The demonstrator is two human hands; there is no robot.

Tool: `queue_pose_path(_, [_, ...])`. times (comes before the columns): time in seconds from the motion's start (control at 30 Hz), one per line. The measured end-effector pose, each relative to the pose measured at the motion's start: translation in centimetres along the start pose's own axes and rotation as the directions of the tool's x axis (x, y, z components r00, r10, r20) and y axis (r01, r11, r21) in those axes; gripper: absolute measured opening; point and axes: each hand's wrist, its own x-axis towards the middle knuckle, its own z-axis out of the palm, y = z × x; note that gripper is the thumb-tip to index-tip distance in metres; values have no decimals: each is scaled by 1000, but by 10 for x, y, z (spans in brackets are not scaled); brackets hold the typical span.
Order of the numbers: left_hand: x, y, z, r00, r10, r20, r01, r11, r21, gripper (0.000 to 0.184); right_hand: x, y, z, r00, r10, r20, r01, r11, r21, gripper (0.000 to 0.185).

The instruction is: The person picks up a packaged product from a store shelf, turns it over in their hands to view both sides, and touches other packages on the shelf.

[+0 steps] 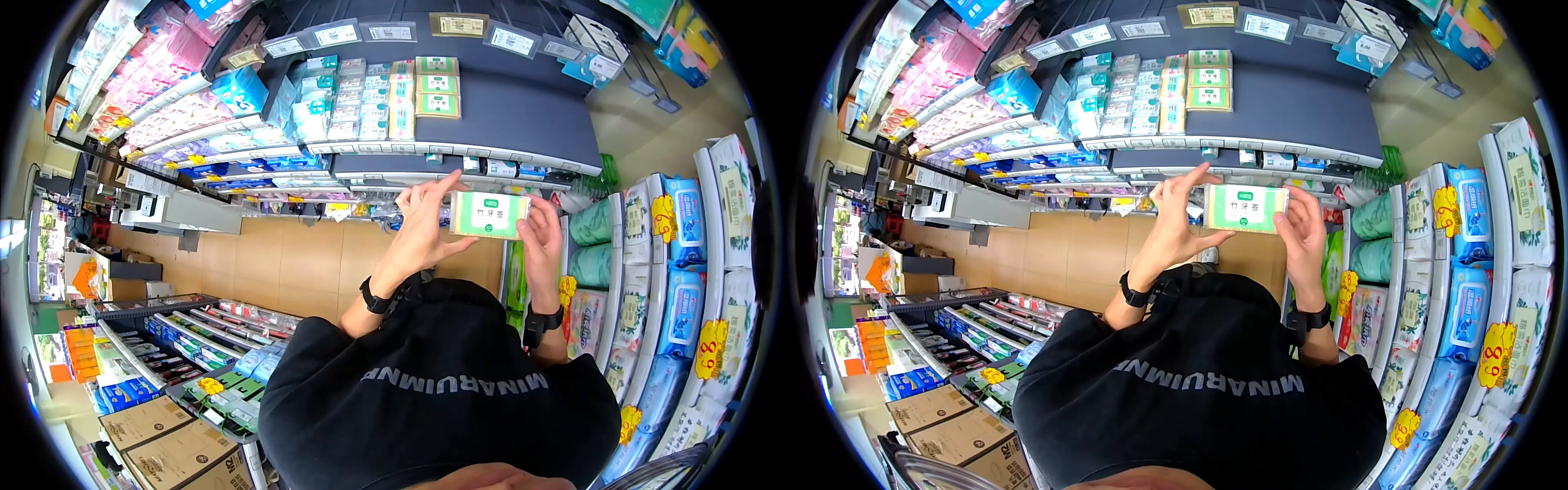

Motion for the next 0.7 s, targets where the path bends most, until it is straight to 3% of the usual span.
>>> queue_pose_path(0.5, [-71, 62, 3, 998, -18, -54, 16, 999, -46, 108, -83, -18, -37, 1000, -22, 5, 22, 994, 109, 40])
queue_pose_path(0.7, [-99, 96, 4, 996, -62, -65, 63, 998, 1, 112, -115, -22, -45, 999, -46, -16, 47, 999, 15, 38])
